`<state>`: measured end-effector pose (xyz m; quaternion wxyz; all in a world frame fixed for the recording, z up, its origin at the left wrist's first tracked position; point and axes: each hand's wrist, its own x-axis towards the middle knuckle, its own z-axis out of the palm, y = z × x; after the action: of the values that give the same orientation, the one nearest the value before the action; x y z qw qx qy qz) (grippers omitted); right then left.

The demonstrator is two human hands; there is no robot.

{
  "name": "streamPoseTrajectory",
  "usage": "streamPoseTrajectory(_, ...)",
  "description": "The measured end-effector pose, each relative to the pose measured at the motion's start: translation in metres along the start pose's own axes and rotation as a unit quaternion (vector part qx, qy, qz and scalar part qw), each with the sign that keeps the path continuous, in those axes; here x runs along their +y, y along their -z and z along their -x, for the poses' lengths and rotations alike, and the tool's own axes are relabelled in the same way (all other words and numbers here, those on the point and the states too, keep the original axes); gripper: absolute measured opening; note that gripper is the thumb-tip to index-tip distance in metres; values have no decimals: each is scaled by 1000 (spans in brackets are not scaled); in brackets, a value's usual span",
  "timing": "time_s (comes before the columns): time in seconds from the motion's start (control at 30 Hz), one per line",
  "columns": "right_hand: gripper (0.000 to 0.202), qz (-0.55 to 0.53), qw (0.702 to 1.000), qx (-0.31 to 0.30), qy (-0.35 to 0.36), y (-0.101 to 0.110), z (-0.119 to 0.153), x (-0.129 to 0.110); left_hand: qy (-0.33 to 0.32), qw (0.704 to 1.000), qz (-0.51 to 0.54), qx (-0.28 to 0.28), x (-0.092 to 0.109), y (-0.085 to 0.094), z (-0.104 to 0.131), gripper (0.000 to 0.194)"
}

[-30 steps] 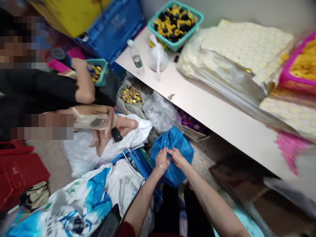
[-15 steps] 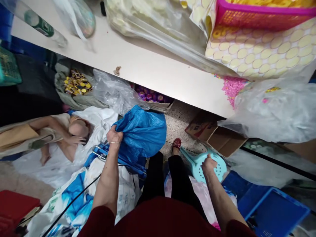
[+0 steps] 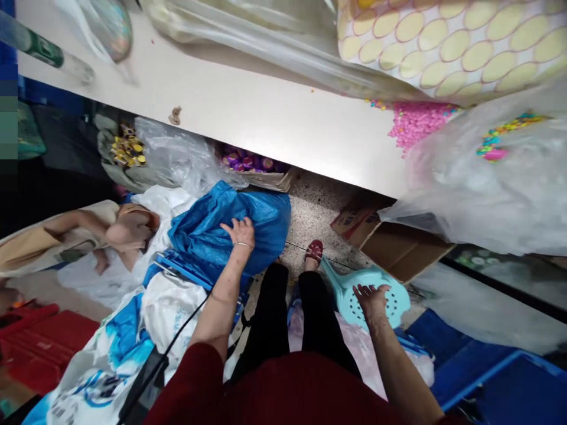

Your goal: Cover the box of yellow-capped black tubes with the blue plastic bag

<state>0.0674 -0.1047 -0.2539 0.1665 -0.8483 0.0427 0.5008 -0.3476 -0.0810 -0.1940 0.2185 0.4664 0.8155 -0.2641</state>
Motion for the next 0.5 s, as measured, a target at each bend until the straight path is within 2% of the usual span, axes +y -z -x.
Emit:
streamPoseTrajectory(0.13, 59, -127, 992, -16, 15, 9, -8, -26, -42, 998, -21, -47, -5, -6, 7, 36)
streamPoseTrajectory(0.27, 39, -230, 972, -48, -4, 2, -22, -63, -62, 997, -45, -23, 3, -14, 21, 39)
streamPoseTrajectory(0.4, 3, -225, 972, -60, -42, -8, -40, -83, -58, 997, -44, 27, 11, -27, 32, 51)
streamPoseTrajectory(0.5, 16, -213, 974, -75, -38, -14, -43, -81, -42, 998, -34, 39, 11, -34, 38, 58)
